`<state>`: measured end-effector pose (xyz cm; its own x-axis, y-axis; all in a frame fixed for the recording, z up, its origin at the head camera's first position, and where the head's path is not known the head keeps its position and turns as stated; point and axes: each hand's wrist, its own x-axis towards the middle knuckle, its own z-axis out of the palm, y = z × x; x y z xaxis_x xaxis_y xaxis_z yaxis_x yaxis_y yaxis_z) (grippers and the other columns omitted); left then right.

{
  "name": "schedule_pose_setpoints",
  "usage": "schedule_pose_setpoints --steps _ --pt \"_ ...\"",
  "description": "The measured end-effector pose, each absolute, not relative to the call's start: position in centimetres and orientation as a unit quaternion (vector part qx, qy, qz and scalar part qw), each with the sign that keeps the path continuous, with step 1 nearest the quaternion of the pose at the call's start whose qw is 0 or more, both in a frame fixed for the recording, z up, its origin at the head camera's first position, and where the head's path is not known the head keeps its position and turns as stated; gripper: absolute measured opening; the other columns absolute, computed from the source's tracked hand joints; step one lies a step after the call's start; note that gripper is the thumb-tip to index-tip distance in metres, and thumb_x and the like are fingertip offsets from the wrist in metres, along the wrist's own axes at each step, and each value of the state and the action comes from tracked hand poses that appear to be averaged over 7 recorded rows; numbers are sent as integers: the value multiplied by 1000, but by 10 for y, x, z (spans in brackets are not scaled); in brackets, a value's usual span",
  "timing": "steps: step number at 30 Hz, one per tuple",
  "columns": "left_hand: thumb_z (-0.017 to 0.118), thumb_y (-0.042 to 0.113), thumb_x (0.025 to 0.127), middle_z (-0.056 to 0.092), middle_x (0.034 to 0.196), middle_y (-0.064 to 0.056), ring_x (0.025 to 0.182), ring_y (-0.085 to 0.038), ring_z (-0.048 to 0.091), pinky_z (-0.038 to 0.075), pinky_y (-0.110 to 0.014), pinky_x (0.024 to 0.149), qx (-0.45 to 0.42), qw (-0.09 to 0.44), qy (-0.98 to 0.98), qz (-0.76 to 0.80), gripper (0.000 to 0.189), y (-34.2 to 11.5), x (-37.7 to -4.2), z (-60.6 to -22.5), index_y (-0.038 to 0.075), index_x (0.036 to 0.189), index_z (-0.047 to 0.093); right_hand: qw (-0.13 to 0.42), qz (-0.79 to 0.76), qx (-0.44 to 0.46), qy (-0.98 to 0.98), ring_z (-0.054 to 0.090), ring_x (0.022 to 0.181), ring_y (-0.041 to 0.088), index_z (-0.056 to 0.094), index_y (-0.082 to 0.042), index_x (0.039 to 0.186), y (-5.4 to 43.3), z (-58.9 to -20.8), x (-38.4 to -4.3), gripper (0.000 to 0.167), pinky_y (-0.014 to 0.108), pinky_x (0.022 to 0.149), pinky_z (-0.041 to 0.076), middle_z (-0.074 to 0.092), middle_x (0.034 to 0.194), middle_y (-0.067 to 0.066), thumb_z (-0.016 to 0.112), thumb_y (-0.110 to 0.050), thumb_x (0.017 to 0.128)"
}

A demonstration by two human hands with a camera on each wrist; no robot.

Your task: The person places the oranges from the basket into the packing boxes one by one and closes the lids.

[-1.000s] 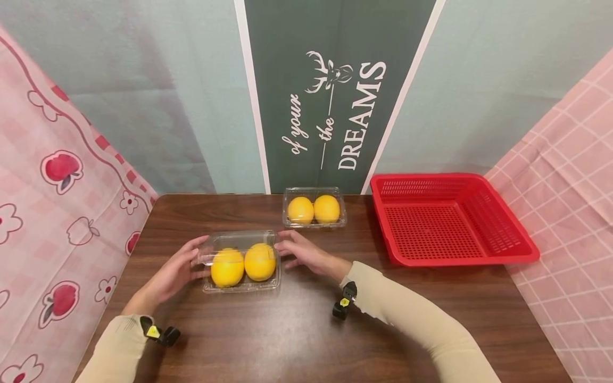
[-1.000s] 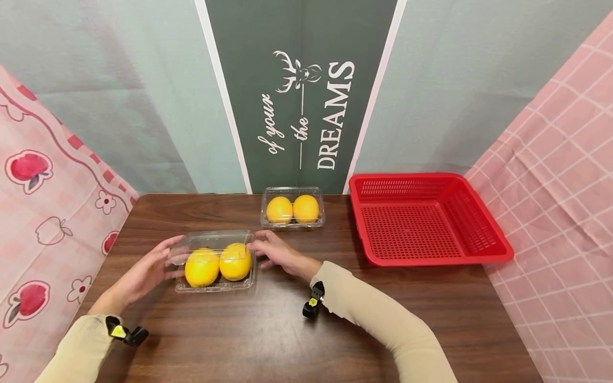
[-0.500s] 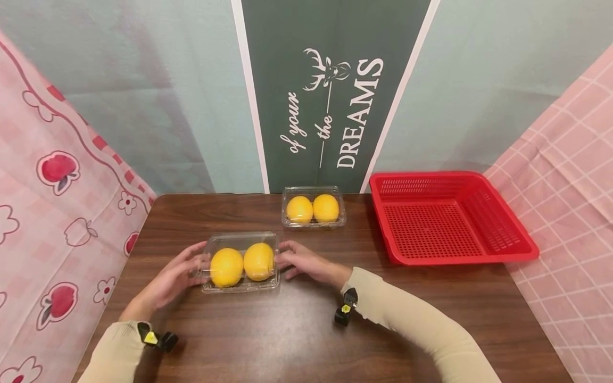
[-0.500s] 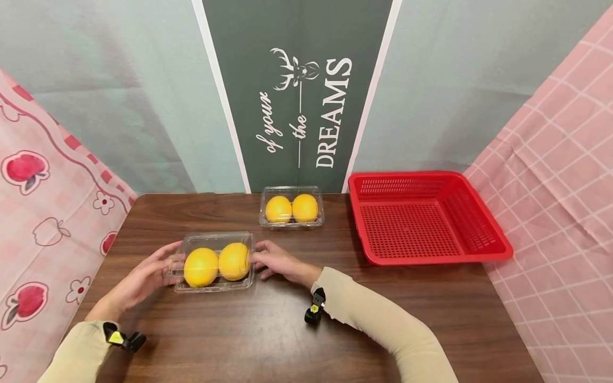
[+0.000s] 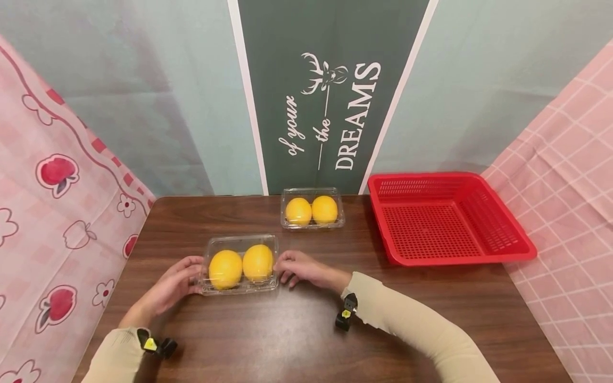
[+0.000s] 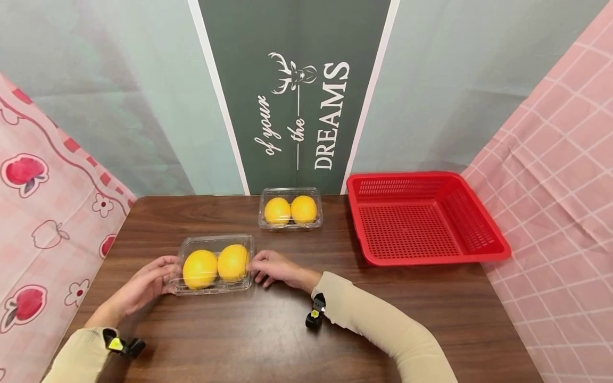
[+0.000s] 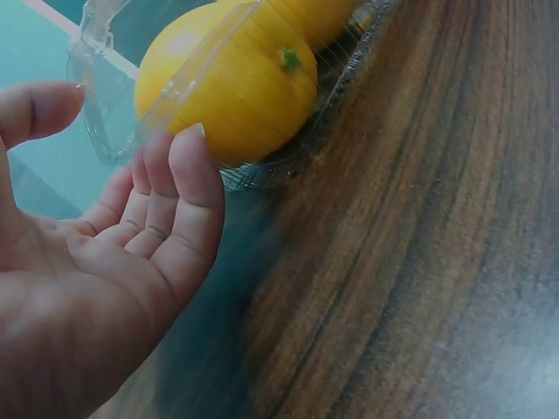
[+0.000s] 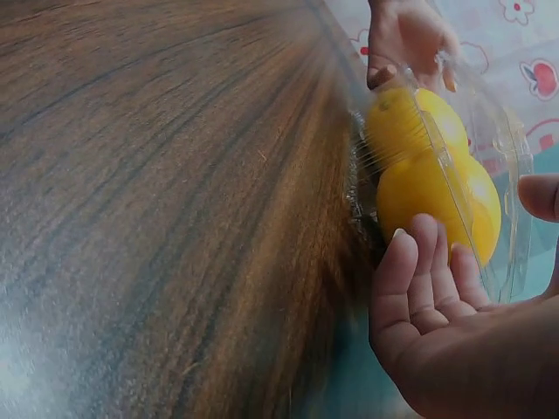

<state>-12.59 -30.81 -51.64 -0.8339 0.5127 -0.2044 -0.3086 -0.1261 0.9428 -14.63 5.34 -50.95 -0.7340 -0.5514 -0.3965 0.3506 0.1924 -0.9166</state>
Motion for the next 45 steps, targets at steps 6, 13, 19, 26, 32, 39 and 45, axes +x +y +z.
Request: schedule_pose_setpoints --steps 6,13,19,26,32,39,45 --pt "37 11 110 63 101 4 87 -10 62 59 -29 76 87 286 591 749 17 -308 -124 -520 12 120 51 359 -621 -88 691 60 73 16 62 -1 105 53 -513 -145 19 23 61 55 67 89 5 64 -17 95" --pt "35 12 111 61 95 6 83 -10 61 59 -28 74 105 303 587 744 20 -310 -122 -526 13 116 54 359 -608 -98 701 60 71 16 66 0 102 53 -516 -141 18 23 60 54 67 85 3 63 -18 97" --pt "34 13 112 61 93 5 83 -9 60 57 -26 71 112 313 592 734 23 -312 -121 -529 13 113 57 357 -607 -101 703 60 69 14 68 3 103 53 -520 -138 21 22 59 54 68 85 6 61 -17 97" --pt "36 7 109 60 92 4 83 -9 59 56 -24 68 123 320 590 731 19 -312 -119 -528 13 111 54 356 -601 -109 707 59 68 14 69 4 101 54 -521 -138 21 21 59 54 68 85 6 61 -16 96" --pt "38 3 107 60 92 2 85 -10 59 57 -24 68 119 331 601 717 15 -314 -118 -528 10 111 51 359 -591 -120 713 58 67 13 70 5 94 54 -521 -138 19 20 57 53 68 83 7 63 -12 95" --pt "42 0 104 61 92 2 84 -9 60 56 -23 66 116 334 615 705 12 -315 -117 -528 7 112 49 359 -577 -128 723 58 65 13 70 6 91 53 -522 -138 19 20 56 52 69 81 7 63 -12 93" --pt "43 -1 104 62 92 3 87 -10 60 56 -23 65 142 338 601 710 13 -318 -117 -530 8 114 44 362 -570 -130 727 58 64 13 70 5 90 53 -520 -138 18 19 55 52 69 78 3 62 -11 91"
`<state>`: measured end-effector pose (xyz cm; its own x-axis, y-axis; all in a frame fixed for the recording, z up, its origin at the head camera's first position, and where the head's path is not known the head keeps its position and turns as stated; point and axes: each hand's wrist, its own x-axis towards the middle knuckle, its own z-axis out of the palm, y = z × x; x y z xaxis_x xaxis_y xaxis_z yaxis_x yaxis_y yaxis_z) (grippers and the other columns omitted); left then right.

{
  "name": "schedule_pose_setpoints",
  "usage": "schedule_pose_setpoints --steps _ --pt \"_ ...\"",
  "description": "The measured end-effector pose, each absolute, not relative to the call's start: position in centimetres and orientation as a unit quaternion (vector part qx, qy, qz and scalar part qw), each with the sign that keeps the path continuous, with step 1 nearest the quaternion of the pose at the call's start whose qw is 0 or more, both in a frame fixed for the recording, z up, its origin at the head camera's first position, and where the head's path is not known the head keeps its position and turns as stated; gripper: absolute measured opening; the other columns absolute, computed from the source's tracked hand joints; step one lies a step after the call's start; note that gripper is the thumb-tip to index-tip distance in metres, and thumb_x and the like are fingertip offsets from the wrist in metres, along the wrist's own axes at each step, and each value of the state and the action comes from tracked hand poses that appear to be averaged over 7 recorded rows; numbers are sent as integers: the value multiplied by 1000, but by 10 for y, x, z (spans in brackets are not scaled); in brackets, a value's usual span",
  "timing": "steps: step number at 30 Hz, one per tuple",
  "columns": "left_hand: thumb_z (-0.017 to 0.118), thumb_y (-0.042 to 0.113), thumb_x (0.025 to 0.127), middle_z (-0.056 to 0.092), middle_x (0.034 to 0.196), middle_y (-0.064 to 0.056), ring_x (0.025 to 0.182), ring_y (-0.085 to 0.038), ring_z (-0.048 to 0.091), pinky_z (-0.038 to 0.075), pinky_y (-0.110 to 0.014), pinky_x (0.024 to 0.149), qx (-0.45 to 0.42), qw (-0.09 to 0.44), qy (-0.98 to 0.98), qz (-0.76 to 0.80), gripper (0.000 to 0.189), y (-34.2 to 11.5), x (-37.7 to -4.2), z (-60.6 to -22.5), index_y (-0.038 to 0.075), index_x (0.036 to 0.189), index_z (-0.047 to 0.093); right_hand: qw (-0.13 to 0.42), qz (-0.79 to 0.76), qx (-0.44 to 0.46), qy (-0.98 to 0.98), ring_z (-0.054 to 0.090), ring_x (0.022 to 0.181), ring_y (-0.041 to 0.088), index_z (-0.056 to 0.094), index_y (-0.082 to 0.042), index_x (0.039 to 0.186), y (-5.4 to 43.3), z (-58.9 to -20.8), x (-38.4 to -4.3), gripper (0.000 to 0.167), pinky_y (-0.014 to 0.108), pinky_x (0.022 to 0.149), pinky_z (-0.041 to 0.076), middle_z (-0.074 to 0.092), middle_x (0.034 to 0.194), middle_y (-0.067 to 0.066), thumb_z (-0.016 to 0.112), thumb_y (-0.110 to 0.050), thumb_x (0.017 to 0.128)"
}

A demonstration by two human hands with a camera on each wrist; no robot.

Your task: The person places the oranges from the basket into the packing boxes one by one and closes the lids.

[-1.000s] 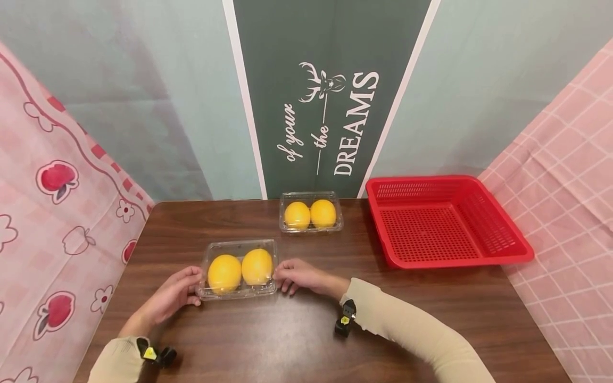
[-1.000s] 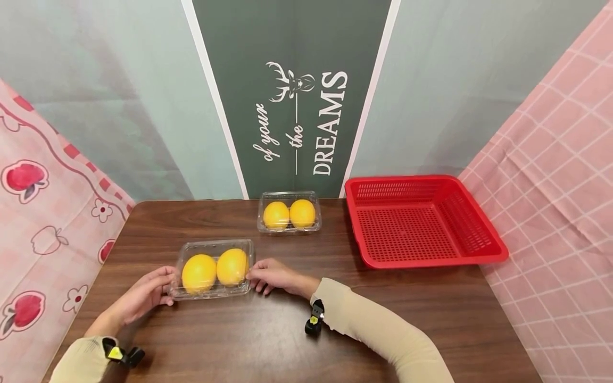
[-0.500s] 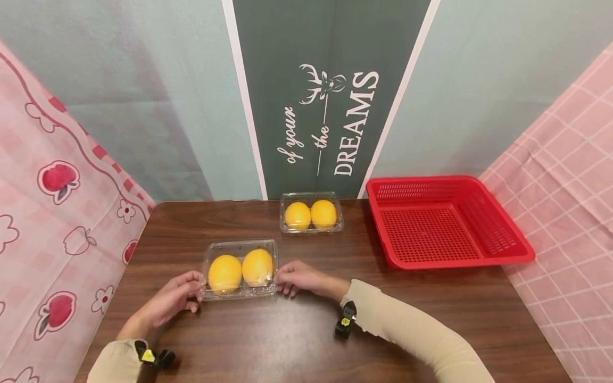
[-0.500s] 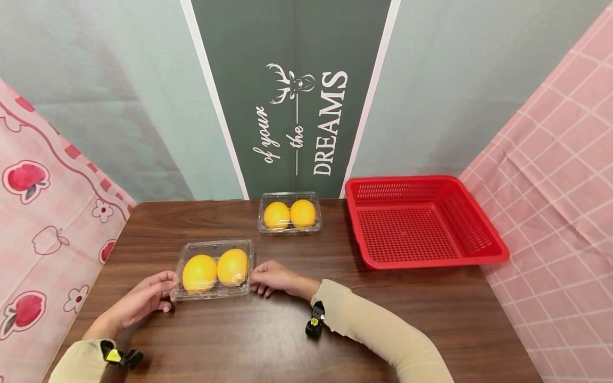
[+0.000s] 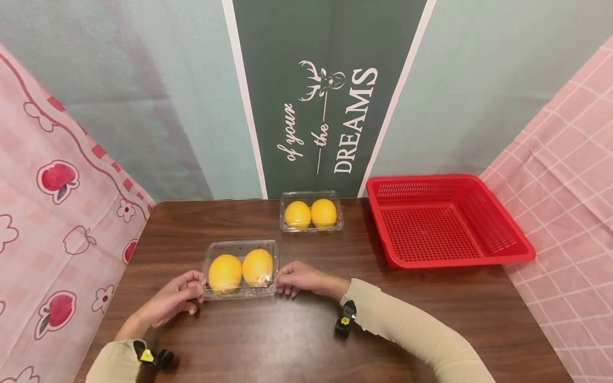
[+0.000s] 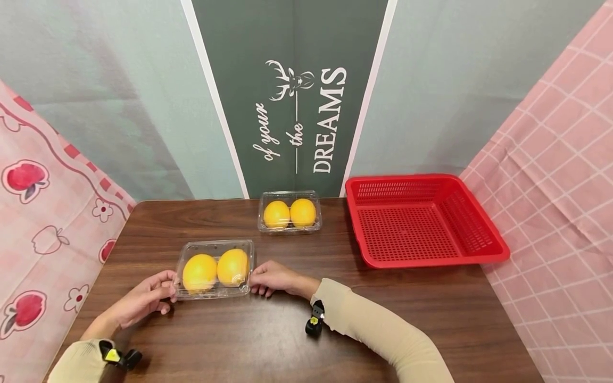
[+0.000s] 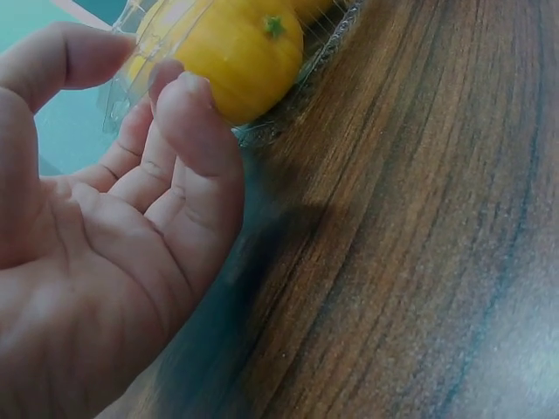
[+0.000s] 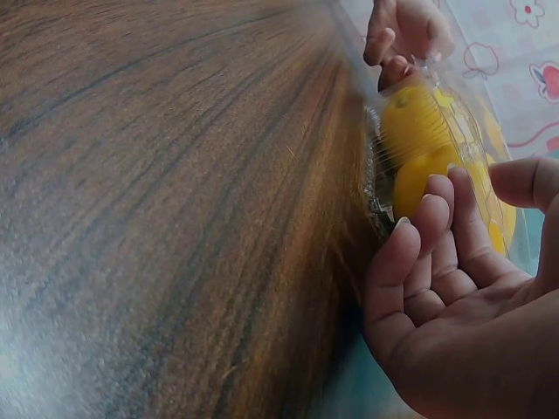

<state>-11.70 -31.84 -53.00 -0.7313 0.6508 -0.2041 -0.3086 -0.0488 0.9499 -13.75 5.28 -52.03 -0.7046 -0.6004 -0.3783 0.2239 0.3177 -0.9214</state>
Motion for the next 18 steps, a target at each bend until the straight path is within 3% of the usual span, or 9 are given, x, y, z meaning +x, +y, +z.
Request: schedule_pose_setpoints --steps 12,18 --pt "47 -1 104 63 92 2 85 -10 60 55 -21 61 138 338 612 701 13 -318 -117 -530 10 112 45 375 -565 -136 722 57 64 12 69 3 88 51 -519 -135 15 19 55 50 70 81 12 66 -11 91" --pt "49 1 104 63 91 0 83 -10 60 54 -21 60 129 337 626 692 9 -315 -116 -527 9 109 47 386 -560 -144 719 56 61 11 69 6 88 51 -519 -135 22 18 54 49 69 75 5 68 -15 94"
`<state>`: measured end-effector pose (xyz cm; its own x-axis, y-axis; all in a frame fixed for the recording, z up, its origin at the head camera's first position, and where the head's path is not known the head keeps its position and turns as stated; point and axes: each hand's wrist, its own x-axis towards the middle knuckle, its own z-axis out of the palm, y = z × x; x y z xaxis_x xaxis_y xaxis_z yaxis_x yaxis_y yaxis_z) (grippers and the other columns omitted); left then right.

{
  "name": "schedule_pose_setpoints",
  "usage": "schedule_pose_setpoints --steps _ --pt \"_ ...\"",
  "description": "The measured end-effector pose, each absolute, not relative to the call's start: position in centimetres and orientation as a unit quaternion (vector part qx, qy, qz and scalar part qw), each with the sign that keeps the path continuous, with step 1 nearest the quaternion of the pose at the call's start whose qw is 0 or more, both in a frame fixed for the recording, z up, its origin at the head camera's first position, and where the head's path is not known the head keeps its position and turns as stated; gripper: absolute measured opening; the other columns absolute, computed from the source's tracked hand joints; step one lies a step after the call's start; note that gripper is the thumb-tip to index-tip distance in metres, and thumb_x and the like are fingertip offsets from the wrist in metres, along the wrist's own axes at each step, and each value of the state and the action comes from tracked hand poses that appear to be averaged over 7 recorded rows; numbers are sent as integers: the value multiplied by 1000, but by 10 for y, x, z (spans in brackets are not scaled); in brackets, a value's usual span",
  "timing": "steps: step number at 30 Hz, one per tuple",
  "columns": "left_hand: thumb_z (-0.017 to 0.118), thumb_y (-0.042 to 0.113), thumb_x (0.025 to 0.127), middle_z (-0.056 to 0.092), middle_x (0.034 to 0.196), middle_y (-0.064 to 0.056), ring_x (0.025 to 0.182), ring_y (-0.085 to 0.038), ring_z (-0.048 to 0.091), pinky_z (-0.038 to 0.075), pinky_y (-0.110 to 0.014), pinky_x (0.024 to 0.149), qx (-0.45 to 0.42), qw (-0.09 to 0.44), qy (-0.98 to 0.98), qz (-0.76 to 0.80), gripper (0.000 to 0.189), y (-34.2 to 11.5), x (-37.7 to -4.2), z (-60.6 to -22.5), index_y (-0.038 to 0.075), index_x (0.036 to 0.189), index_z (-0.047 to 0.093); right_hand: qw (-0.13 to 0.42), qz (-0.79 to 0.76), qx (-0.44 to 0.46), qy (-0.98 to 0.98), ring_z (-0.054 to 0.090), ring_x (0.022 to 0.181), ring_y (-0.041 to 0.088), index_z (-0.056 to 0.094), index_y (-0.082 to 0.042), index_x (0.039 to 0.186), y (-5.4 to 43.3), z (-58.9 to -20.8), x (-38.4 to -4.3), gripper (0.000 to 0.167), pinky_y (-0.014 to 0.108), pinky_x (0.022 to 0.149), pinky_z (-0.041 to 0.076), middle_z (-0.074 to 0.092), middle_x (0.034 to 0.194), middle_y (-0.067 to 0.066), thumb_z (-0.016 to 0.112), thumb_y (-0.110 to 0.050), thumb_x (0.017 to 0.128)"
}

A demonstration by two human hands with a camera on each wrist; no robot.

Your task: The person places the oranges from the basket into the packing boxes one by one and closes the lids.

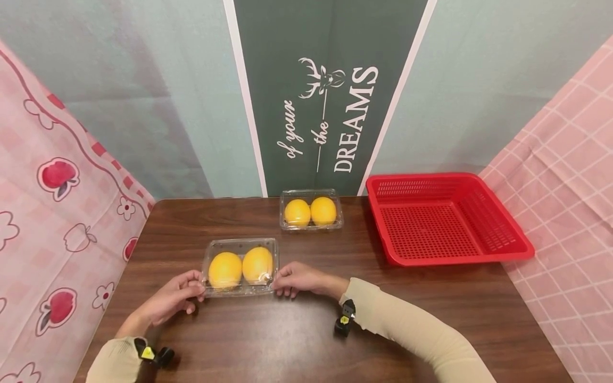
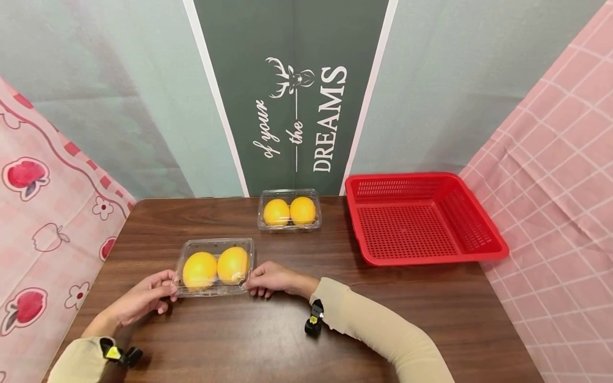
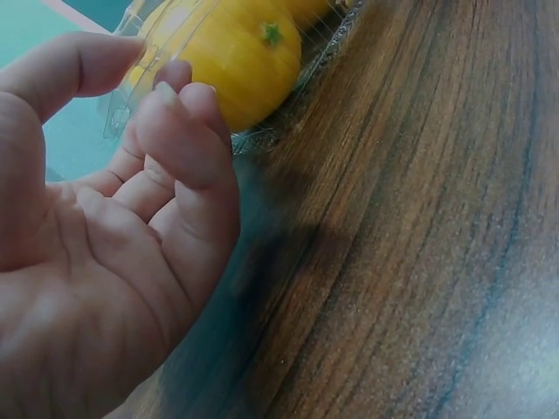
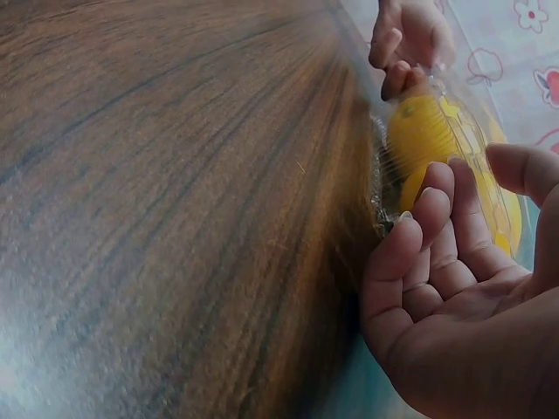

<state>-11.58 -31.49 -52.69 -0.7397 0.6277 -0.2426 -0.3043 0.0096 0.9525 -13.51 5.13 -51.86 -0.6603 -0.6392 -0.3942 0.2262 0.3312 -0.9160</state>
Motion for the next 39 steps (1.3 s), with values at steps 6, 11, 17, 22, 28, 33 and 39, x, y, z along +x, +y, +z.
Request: schedule_pose_setpoints --steps 6,11,17,22,28,33,39 --pt "48 1 104 63 90 0 82 -10 60 54 -21 59 130 334 629 691 7 -313 -116 -524 7 107 47 394 -557 -145 717 55 59 11 67 4 83 51 -518 -136 24 18 54 49 65 72 2 69 -16 95" --pt "47 0 104 63 89 1 81 -9 60 54 -21 59 142 332 618 698 9 -313 -115 -525 8 108 46 392 -549 -143 724 54 57 11 67 2 79 51 -516 -136 24 18 52 49 65 71 2 70 -16 95" --pt "47 0 104 63 89 2 82 -9 59 54 -21 60 140 333 617 699 9 -313 -114 -526 7 109 46 391 -541 -142 731 54 57 11 65 -4 74 51 -514 -135 25 18 52 48 64 70 2 70 -16 96" --pt "47 0 104 62 89 1 82 -9 59 53 -21 59 139 332 620 698 8 -313 -114 -526 6 108 46 388 -538 -145 734 54 57 11 63 -6 74 50 -511 -134 24 18 51 48 63 69 1 69 -14 96" --pt "48 0 104 62 89 1 81 -9 59 53 -21 59 140 330 621 697 8 -313 -114 -526 7 108 46 383 -523 -148 747 54 57 10 63 -5 73 47 -507 -133 25 18 51 48 61 68 0 69 -14 96" --pt "48 0 103 62 88 1 81 -9 59 53 -20 59 138 332 621 696 9 -313 -114 -526 8 107 47 376 -513 -147 758 53 56 10 61 -8 71 46 -506 -133 25 18 50 47 61 67 0 70 -13 94" --pt "49 0 103 61 88 2 80 -8 58 54 -21 59 130 335 628 690 8 -312 -114 -525 7 108 46 381 -510 -145 757 54 58 10 62 -8 72 47 -508 -134 25 18 50 48 61 67 -1 69 -15 95"
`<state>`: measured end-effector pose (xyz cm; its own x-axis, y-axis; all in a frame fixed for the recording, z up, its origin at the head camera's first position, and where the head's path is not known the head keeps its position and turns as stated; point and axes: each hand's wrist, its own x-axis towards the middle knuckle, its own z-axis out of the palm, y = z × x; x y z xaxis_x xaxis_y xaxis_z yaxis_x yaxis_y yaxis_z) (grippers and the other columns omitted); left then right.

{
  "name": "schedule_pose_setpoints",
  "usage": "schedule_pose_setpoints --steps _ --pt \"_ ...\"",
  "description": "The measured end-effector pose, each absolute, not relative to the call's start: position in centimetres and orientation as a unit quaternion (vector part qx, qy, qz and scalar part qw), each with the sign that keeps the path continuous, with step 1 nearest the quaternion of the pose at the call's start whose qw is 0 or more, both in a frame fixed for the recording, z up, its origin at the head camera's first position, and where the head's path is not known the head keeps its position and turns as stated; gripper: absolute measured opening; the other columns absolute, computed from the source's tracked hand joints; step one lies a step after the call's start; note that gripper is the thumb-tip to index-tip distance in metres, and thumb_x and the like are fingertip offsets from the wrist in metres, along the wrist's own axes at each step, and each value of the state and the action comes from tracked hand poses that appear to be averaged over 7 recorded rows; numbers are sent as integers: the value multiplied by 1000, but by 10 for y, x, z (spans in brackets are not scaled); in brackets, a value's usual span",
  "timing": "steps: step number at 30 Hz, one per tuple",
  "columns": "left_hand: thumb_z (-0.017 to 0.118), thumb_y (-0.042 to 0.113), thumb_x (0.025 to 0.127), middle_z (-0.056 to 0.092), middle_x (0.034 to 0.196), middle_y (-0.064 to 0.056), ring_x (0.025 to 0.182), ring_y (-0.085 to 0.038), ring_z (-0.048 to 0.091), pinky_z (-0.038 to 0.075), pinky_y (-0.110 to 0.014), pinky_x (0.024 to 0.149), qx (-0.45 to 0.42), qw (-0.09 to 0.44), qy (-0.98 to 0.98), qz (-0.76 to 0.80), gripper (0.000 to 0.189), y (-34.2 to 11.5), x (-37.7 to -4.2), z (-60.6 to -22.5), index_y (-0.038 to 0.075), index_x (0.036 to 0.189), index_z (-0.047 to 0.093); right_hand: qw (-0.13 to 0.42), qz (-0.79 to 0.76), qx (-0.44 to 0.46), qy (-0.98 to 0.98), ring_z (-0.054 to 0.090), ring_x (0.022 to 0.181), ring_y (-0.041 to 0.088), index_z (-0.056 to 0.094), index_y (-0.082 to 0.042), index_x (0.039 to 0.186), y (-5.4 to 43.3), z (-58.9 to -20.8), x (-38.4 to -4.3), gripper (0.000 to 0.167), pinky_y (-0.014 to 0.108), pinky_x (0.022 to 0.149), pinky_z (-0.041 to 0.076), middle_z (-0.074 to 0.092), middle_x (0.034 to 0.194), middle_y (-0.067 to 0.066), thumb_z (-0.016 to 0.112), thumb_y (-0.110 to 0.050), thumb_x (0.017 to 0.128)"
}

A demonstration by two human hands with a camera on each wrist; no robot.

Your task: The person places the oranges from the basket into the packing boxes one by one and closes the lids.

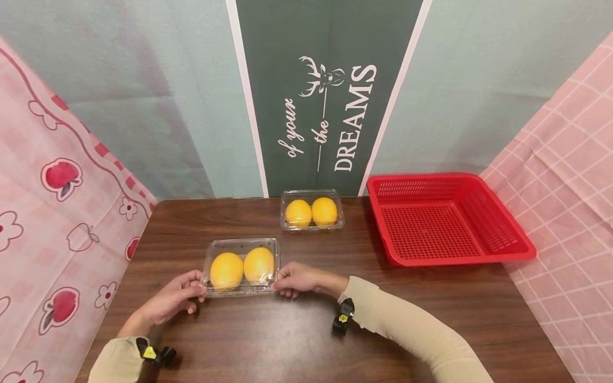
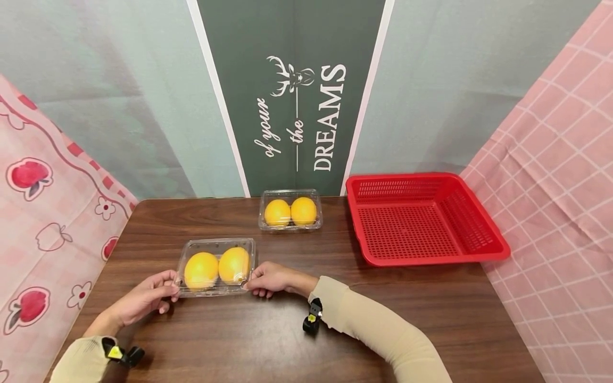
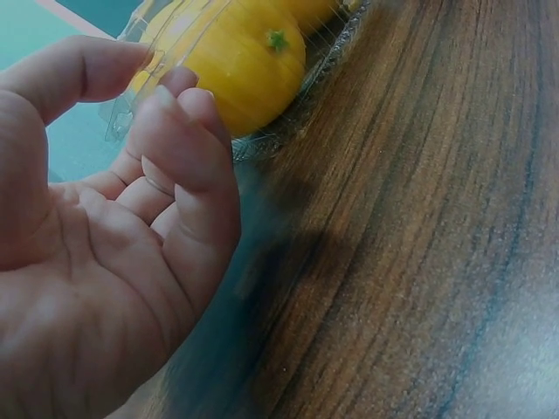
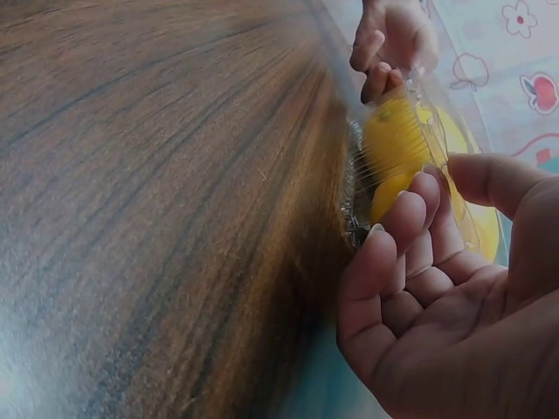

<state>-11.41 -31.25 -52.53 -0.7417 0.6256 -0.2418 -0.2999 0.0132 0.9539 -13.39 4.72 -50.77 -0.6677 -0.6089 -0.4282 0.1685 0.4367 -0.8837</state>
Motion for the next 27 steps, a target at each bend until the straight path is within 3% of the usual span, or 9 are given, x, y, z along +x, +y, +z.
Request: schedule_pose_setpoints --steps 27 --pt "49 -3 101 61 87 3 79 -8 58 53 -20 57 146 319 622 701 12 -309 -113 -525 6 108 46 395 -513 -138 749 56 59 11 63 -10 74 49 -510 -134 24 19 51 49 62 69 0 69 -18 96"
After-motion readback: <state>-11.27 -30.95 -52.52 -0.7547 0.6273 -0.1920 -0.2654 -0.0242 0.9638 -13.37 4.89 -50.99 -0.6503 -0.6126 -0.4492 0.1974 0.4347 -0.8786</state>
